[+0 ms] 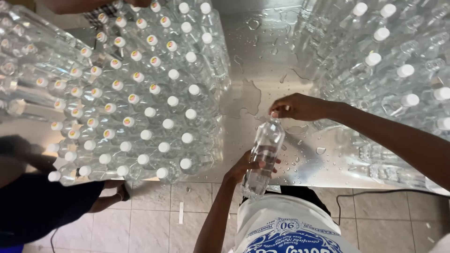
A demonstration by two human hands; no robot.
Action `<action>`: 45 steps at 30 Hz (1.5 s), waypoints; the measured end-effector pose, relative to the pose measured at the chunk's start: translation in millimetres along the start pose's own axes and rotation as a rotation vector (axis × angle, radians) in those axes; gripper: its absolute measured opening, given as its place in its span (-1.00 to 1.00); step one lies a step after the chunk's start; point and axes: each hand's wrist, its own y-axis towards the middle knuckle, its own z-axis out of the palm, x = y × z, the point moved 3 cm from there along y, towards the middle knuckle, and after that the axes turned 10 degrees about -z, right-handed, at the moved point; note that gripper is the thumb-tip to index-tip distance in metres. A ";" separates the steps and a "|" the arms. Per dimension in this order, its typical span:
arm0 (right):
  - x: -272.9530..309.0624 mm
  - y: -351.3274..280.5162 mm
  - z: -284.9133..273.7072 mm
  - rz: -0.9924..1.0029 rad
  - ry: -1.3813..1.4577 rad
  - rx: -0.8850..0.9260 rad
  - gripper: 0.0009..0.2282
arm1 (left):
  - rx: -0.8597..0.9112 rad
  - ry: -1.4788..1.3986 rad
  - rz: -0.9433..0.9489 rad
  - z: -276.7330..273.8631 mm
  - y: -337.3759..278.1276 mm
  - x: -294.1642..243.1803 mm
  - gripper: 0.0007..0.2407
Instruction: Manually placing and securing plastic caps onto filled water bottles on a production line table.
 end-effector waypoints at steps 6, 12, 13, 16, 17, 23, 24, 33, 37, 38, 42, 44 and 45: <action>-11.5 -12.2 20.9 0.248 -0.495 0.178 -0.26 | -0.054 0.351 0.087 -25.4 0.3 0.8 -0.27; 45.4 -45.2 5.3 0.226 -0.656 0.113 -0.44 | 0.073 0.366 0.094 -11.3 -3.5 -10.4 -0.28; 39.9 -51.2 10.6 -0.136 -0.786 0.042 -0.55 | 0.201 0.309 0.064 1.4 -9.5 -19.1 -0.25; 36.7 -70.4 22.9 -0.616 -0.964 -0.075 -0.58 | 0.480 0.142 -0.008 7.1 -2.2 -1.0 -0.24; 39.1 -76.5 28.1 -0.729 -1.024 -0.114 -0.52 | 0.629 0.032 -0.056 5.3 2.4 13.7 -0.27; -9.2 -74.7 47.8 -0.258 -0.726 -0.385 -0.48 | -0.012 0.439 -0.224 13.5 -25.9 -27.3 0.09; -33.0 -73.0 52.1 -0.250 -0.724 -0.404 -0.48 | -0.005 0.455 -0.234 30.1 -29.4 -41.0 0.09; -70.9 -72.2 82.5 1.092 0.505 0.119 -0.57 | -0.796 2.125 0.216 49.7 -27.0 -6.2 -0.06; -41.8 -19.0 51.0 0.582 0.058 0.069 -0.49 | -0.891 1.698 0.310 4.2 0.4 -3.2 -0.05; -36.2 -2.9 43.1 0.430 -0.101 0.045 -0.61 | -0.942 1.553 0.340 -6.3 8.7 -5.5 -0.03; -30.0 61.9 -4.2 0.165 -0.200 -0.195 -0.68 | -0.998 1.195 0.363 -54.4 65.6 -24.3 -0.08; -28.7 102.8 -23.5 0.148 -0.518 -0.149 -0.42 | -1.047 1.274 0.459 -88.7 97.1 -28.3 0.16; -33.9 120.8 -40.4 0.144 -0.522 -0.149 -0.42 | -1.051 1.273 0.463 -103.8 102.9 -24.0 0.16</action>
